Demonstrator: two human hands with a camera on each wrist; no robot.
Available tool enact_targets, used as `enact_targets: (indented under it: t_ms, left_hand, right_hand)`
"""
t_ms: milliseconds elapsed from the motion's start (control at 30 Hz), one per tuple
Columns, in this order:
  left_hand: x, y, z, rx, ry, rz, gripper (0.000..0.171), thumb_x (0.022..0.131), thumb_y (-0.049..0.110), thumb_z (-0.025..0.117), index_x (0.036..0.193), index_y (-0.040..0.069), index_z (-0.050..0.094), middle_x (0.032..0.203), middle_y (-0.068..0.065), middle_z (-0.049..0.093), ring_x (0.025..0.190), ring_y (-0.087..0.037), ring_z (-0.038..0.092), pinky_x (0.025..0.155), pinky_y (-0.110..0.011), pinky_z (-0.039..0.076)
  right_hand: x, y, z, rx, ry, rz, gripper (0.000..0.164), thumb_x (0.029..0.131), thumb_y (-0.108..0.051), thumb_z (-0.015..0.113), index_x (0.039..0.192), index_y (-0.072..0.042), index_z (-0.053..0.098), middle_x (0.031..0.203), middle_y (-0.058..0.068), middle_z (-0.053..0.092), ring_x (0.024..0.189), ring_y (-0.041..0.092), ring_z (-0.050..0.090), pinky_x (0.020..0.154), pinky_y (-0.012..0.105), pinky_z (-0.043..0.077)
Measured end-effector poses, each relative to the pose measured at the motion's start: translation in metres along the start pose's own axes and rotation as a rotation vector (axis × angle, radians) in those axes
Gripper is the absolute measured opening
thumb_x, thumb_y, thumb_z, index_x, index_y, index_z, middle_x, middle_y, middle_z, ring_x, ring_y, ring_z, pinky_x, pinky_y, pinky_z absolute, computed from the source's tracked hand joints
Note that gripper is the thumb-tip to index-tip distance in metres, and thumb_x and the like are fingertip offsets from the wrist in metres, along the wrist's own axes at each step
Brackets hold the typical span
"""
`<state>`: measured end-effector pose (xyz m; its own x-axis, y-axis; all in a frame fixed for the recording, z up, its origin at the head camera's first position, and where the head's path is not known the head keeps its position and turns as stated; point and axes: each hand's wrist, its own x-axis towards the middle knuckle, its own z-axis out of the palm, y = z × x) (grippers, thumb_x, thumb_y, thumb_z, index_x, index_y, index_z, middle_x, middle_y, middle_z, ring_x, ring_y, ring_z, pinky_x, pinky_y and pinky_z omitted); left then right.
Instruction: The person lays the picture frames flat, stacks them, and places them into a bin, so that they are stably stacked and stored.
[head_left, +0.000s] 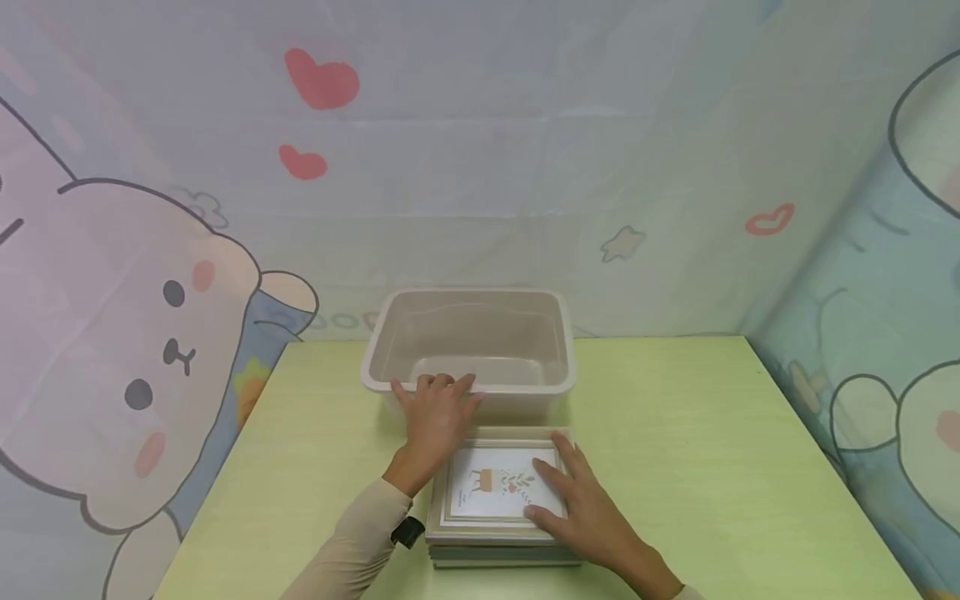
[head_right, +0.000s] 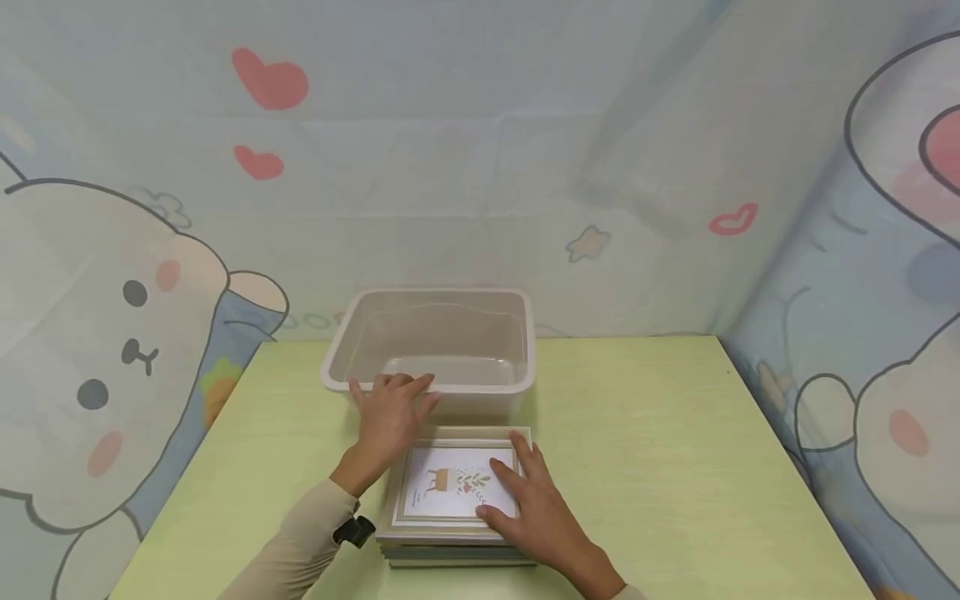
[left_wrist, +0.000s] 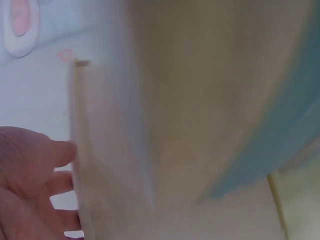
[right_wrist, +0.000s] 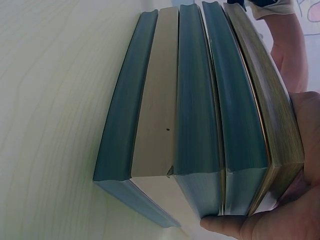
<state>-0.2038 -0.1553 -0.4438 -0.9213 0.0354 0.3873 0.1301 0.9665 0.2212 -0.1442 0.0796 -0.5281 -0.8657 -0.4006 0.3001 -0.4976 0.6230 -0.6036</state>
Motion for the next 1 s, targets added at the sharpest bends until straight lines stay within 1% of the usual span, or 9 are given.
enact_targets:
  t_ms: [200, 267, 400, 533, 633, 700, 767, 933, 1000]
  left_hand:
    - [0.001, -0.008, -0.012, -0.097, -0.136, 0.035, 0.039, 0.099, 0.038, 0.059, 0.132, 0.018, 0.065, 0.128, -0.016, 0.065, 0.125, -0.041, 0.054, 0.106, -0.081, 0.018]
    - [0.002, -0.014, -0.017, -0.137, -0.154, 0.036, 0.039, 0.098, 0.036, 0.06, 0.131, 0.016, 0.066, 0.132, -0.019, 0.063, 0.127, -0.043, 0.052, 0.108, -0.077, 0.021]
    - [0.002, -0.031, -0.023, -0.159, -0.12, -0.004, 0.041, 0.095, 0.037, 0.065, 0.127, 0.012, 0.069, 0.14, -0.025, 0.055, 0.133, -0.047, 0.046, 0.109, -0.073, 0.025]
    - [0.003, -0.052, -0.024, -0.146, -0.077, -0.067, 0.045, 0.093, 0.039, 0.067, 0.124, 0.007, 0.07, 0.148, -0.031, 0.043, 0.14, -0.052, 0.035, 0.11, -0.074, 0.024]
    - [0.003, -0.065, -0.024, -0.187, -0.06, -0.066, 0.043, 0.093, 0.035, 0.069, 0.12, 0.001, 0.071, 0.149, -0.035, 0.04, 0.141, -0.053, 0.033, 0.109, -0.072, 0.027]
    - [0.003, -0.07, -0.024, -0.22, -0.053, -0.055, 0.042, 0.092, 0.033, 0.07, 0.118, -0.001, 0.072, 0.149, -0.037, 0.039, 0.141, -0.053, 0.033, 0.109, -0.072, 0.028]
    - [0.003, -0.073, -0.024, -0.242, -0.045, -0.047, 0.042, 0.092, 0.033, 0.071, 0.116, -0.001, 0.072, 0.151, -0.038, 0.034, 0.143, -0.055, 0.029, 0.11, -0.074, 0.025]
    - [0.003, -0.079, -0.021, -0.238, -0.05, -0.054, 0.046, 0.091, 0.038, 0.072, 0.117, 0.001, 0.073, 0.157, -0.038, 0.021, 0.145, -0.063, 0.011, 0.114, -0.073, 0.017]
    - [0.003, -0.08, -0.02, -0.234, -0.049, -0.051, 0.047, 0.09, 0.039, 0.072, 0.118, 0.001, 0.072, 0.158, -0.038, 0.019, 0.144, -0.064, 0.009, 0.115, -0.072, 0.017]
  right_hand:
    - [-0.001, 0.001, 0.0, -0.023, 0.027, -0.017, 0.064, 0.087, -0.049, 0.071, 0.134, -0.005, 0.063, 0.161, 0.023, 0.03, 0.14, 0.06, 0.031, 0.098, 0.072, 0.042]
    - [-0.001, 0.001, 0.0, -0.019, 0.027, -0.008, 0.064, 0.087, -0.049, 0.071, 0.134, -0.006, 0.063, 0.161, 0.022, 0.029, 0.141, 0.059, 0.03, 0.099, 0.072, 0.041]
    - [-0.001, 0.001, 0.001, -0.001, 0.002, 0.017, 0.066, 0.087, -0.05, 0.071, 0.136, -0.008, 0.062, 0.164, 0.018, 0.026, 0.144, 0.056, 0.026, 0.102, 0.072, 0.039]
    - [-0.002, 0.001, 0.002, 0.001, -0.015, 0.028, 0.066, 0.086, -0.049, 0.072, 0.137, -0.008, 0.062, 0.164, 0.017, 0.026, 0.145, 0.055, 0.026, 0.104, 0.07, 0.038]
    - [-0.002, 0.001, 0.001, -0.008, -0.009, 0.023, 0.066, 0.086, -0.049, 0.072, 0.136, -0.007, 0.062, 0.164, 0.018, 0.026, 0.144, 0.055, 0.027, 0.104, 0.07, 0.039]
    - [-0.001, 0.002, 0.0, -0.015, -0.002, 0.017, 0.065, 0.086, -0.049, 0.072, 0.136, -0.007, 0.062, 0.163, 0.018, 0.027, 0.144, 0.055, 0.027, 0.103, 0.07, 0.04]
    - [-0.001, 0.002, -0.001, -0.014, 0.001, 0.013, 0.065, 0.086, -0.049, 0.072, 0.136, -0.008, 0.062, 0.164, 0.018, 0.027, 0.144, 0.055, 0.027, 0.102, 0.07, 0.04]
    - [-0.001, 0.001, -0.001, -0.006, -0.015, 0.028, 0.066, 0.087, -0.05, 0.071, 0.138, -0.009, 0.061, 0.164, 0.016, 0.025, 0.145, 0.054, 0.026, 0.103, 0.071, 0.039]
    - [-0.001, 0.001, -0.001, -0.009, -0.019, 0.036, 0.066, 0.087, -0.051, 0.071, 0.138, -0.009, 0.061, 0.165, 0.016, 0.025, 0.146, 0.053, 0.025, 0.103, 0.07, 0.039]
